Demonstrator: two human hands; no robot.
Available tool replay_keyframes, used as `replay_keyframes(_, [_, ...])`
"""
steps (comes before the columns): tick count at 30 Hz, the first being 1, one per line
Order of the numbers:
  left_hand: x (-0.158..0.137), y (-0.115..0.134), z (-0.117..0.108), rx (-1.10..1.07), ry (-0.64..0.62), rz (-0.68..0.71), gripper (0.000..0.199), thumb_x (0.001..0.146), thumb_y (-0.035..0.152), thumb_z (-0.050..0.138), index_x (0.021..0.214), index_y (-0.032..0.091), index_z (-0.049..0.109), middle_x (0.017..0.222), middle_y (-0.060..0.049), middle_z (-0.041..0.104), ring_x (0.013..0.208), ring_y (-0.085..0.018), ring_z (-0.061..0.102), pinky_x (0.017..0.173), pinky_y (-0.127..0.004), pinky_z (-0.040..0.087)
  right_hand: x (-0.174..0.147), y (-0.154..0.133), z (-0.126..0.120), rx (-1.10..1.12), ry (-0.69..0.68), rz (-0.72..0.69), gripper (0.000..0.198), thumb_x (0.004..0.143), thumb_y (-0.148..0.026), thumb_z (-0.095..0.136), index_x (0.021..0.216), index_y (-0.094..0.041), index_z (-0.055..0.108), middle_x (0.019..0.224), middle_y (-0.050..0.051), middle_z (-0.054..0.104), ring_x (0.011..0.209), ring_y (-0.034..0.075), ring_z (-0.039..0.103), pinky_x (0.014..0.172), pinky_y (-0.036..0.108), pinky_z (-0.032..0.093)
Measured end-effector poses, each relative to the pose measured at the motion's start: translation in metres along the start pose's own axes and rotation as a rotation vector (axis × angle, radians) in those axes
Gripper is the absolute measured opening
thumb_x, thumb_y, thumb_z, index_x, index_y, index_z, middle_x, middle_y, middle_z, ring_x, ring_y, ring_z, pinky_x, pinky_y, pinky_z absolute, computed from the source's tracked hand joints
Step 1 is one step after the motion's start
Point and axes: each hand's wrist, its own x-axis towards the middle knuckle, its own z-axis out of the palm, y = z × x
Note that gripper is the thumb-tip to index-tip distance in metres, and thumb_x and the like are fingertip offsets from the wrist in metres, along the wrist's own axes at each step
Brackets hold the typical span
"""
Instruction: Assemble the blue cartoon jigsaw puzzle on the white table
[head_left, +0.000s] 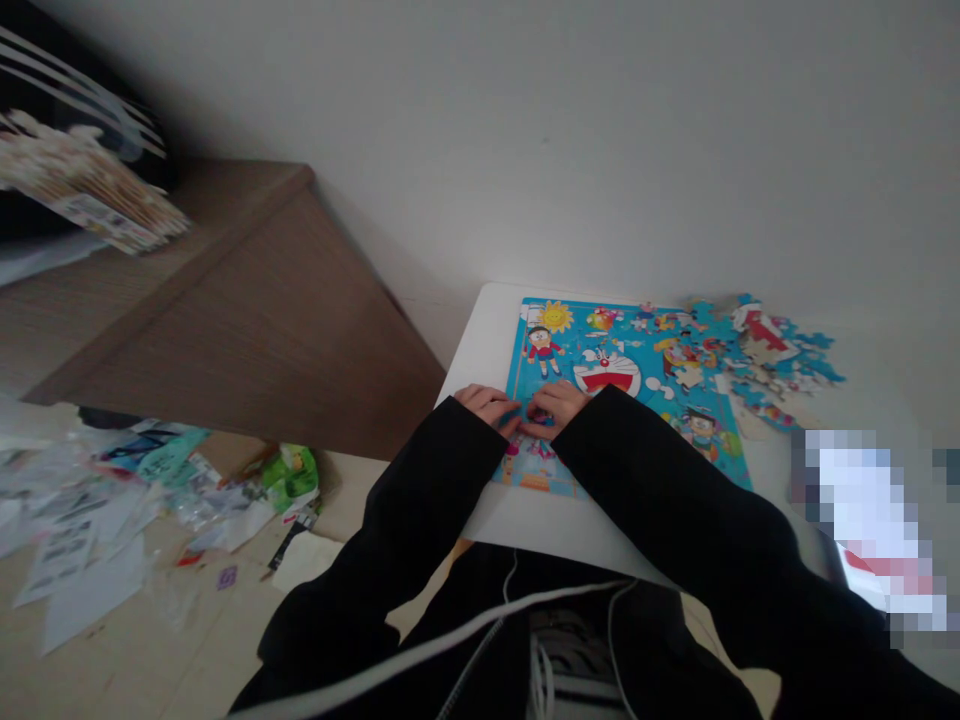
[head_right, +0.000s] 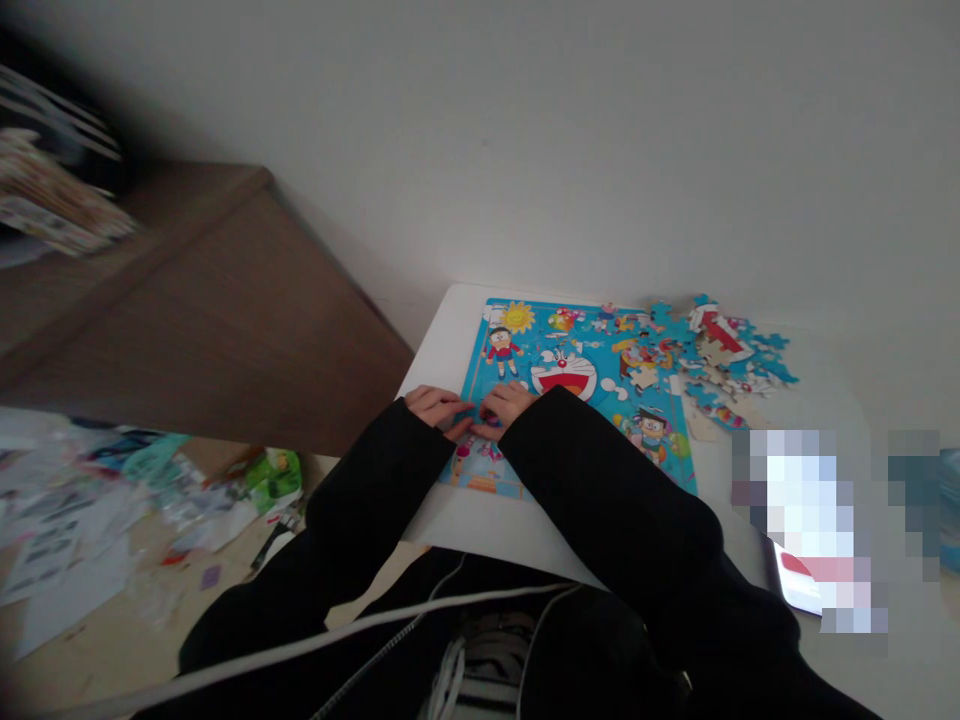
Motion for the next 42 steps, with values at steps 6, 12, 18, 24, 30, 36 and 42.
replay_keyframes(6, [0.0,-0.009,0.004,0.024,-0.043,-0.005,0.022,0.074,0.042,0.063,0.089,0.028,0.068,0.084,-0.001,0.064,0.079,-0.016,0.054,0.07,-0.029,0.043,0.0,0.002,-0.004,0.101,-0.026,-0.113,0.016,0.069,-0.034,0.059,0.079,-0.024,0.067,0.072,0.001,0.065,0.062,0.012,0.055,0.065,0.028,0.039])
replay_keyframes(12, [0.0,-0.011,0.007,-0.016,-0.016,-0.044,0.019,0.077,0.035,0.06,0.09,0.025,0.067,0.086,-0.001,0.063,0.079,-0.015,0.054,0.071,-0.028,0.044,0.006,-0.001,0.0,0.117,-0.018,-0.059,0.016,0.076,-0.027,0.053,0.078,-0.019,0.067,0.064,0.001,0.066,0.06,0.011,0.059,0.065,0.026,0.041])
replay_keyframes(18, [-0.002,-0.007,0.005,-0.078,-0.017,-0.038,0.03,0.071,0.047,0.063,0.091,0.025,0.067,0.091,-0.001,0.063,0.082,-0.016,0.054,0.075,-0.03,0.045,0.002,0.009,-0.03,0.137,0.062,0.095,0.023,0.069,-0.037,0.063,0.087,-0.022,0.067,0.081,0.003,0.069,0.075,0.015,0.062,0.071,0.028,0.046])
replay_keyframes(24, [0.0,-0.016,0.006,-0.067,-0.046,0.013,0.031,0.071,0.045,0.063,0.095,0.025,0.066,0.093,-0.003,0.062,0.084,-0.017,0.054,0.075,-0.031,0.044,-0.013,0.051,-0.039,0.044,-0.076,0.115,0.023,0.062,-0.042,0.068,0.079,-0.026,0.07,0.088,0.004,0.068,0.079,0.018,0.064,0.071,0.03,0.049])
replay_keyframes(30, [0.006,-0.014,-0.004,-0.073,-0.131,0.122,0.027,0.072,0.047,0.062,0.087,0.025,0.067,0.089,-0.002,0.064,0.083,-0.016,0.054,0.077,-0.03,0.044,-0.019,0.046,-0.027,-0.02,-0.043,0.034,0.024,0.062,-0.039,0.069,0.082,-0.025,0.07,0.091,0.006,0.067,0.08,0.021,0.063,0.073,0.035,0.048])
replay_keyframes(36, [0.001,-0.014,-0.023,-0.123,-0.043,0.17,0.024,0.071,0.045,0.063,0.082,0.024,0.067,0.08,0.0,0.067,0.084,-0.016,0.055,0.078,-0.029,0.045,-0.017,0.034,-0.027,-0.052,-0.006,-0.03,0.026,0.072,-0.041,0.06,0.088,-0.023,0.069,0.092,0.007,0.067,0.081,0.019,0.062,0.075,0.033,0.047])
replay_keyframes(42, [-0.002,-0.04,-0.017,-0.119,-0.029,0.212,0.031,0.068,0.052,0.062,0.08,0.025,0.067,0.075,0.0,0.067,0.078,-0.014,0.059,0.073,-0.027,0.049,-0.017,0.019,-0.031,-0.095,0.031,0.111,0.037,0.07,-0.05,0.059,0.092,-0.022,0.065,0.11,0.01,0.06,0.096,0.023,0.057,0.086,0.04,0.043])
